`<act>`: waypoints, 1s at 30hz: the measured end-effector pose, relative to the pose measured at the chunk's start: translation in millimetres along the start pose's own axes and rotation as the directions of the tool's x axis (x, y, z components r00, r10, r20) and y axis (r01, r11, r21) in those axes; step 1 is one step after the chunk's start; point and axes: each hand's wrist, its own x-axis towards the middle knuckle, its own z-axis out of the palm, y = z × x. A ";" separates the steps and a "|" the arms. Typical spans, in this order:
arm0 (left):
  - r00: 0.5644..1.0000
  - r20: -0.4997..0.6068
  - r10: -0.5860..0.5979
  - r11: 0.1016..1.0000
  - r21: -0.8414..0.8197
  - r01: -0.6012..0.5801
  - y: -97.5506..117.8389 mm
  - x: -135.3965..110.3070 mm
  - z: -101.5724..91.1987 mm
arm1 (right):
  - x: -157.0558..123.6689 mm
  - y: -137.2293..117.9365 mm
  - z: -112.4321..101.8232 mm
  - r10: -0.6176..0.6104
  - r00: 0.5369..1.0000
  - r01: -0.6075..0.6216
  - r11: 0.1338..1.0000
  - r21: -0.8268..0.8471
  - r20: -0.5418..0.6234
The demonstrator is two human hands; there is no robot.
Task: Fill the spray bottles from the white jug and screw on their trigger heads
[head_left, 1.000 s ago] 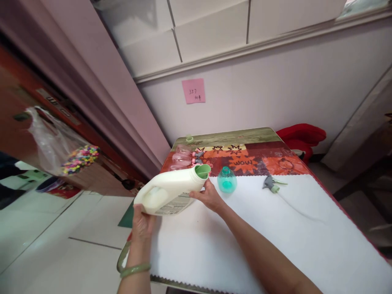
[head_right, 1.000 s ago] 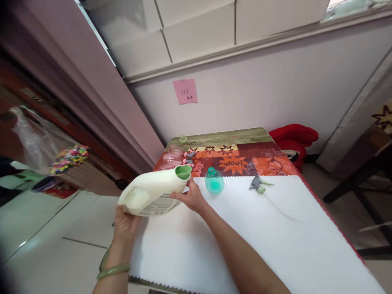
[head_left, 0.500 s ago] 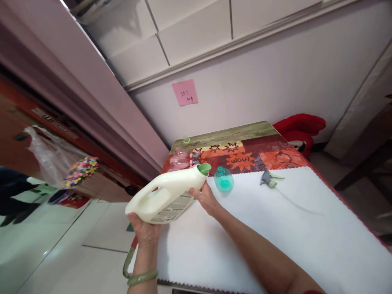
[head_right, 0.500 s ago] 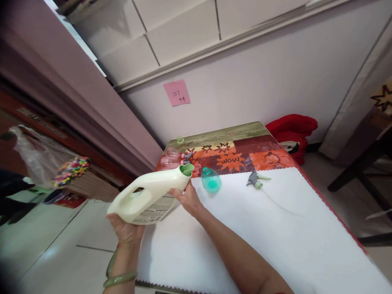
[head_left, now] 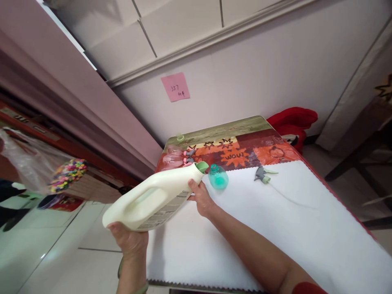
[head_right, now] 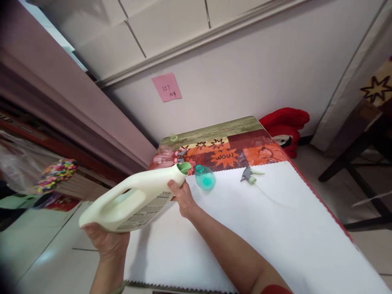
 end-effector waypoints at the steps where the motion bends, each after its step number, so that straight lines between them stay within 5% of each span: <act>1: 1.000 0.001 -0.001 1.000 0.002 0.001 1.8 -0.1 1.3 | 0.3 0.3 -0.5 0.006 1.000 -0.006 1.000 0.006 -0.001; 30: 1.000 0.016 0.001 0.999 0.045 -0.001 15.8 8.1 3.6 | -3.5 3.1 10.6 0.034 0.986 -0.004 0.984 0.178 -0.165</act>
